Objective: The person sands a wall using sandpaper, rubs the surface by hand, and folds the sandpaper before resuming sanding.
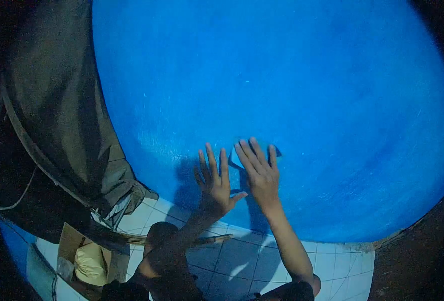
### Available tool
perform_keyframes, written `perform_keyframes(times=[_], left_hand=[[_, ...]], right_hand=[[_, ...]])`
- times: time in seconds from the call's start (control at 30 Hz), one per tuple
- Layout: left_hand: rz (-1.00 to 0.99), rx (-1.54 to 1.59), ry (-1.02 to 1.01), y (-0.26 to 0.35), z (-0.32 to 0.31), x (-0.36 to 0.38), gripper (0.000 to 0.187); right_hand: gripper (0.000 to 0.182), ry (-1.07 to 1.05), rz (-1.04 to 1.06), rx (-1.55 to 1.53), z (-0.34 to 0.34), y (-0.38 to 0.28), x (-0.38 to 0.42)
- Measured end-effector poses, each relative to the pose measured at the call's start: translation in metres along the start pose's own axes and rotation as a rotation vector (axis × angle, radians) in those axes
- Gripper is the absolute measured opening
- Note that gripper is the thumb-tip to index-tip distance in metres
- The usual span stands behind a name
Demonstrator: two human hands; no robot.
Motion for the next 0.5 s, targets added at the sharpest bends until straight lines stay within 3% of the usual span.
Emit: perform_keyframes(times=[0.07,0.17,0.27,0.4,0.5], left_hand=[[-0.001,0.092,0.003,0.004,0.002,0.000,0.107],[0.024,0.036,-0.036,0.003,0.001,-0.003,0.110],[0.041,0.083,-0.006,0.002,0.003,-0.003,0.112],[0.045,0.153,0.055,0.003,0.011,-0.005,0.112],[0.033,0.150,0.044,0.002,0.008,-0.002,0.111]], right_hand=[[0.053,0.025,0.043,-0.086,0.004,-0.014,-0.033],[0.057,0.088,0.153,-0.147,0.012,-0.046,-0.095],[0.061,0.064,0.196,-0.114,0.013,-0.044,-0.089],[0.056,0.004,0.054,-0.046,0.008,-0.005,-0.008],[0.058,-0.026,-0.007,0.008,0.005,0.005,0.001]])
Point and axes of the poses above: each hand's wrist, its own x-axis away from the middle knuckle, its own z-axis out of the back of the hand, y = z × x, the point moved 9 cm from there along -x, towards the middle knuckle, and after that the axes turned 12 degrees about -x, right-handed, at the moved point
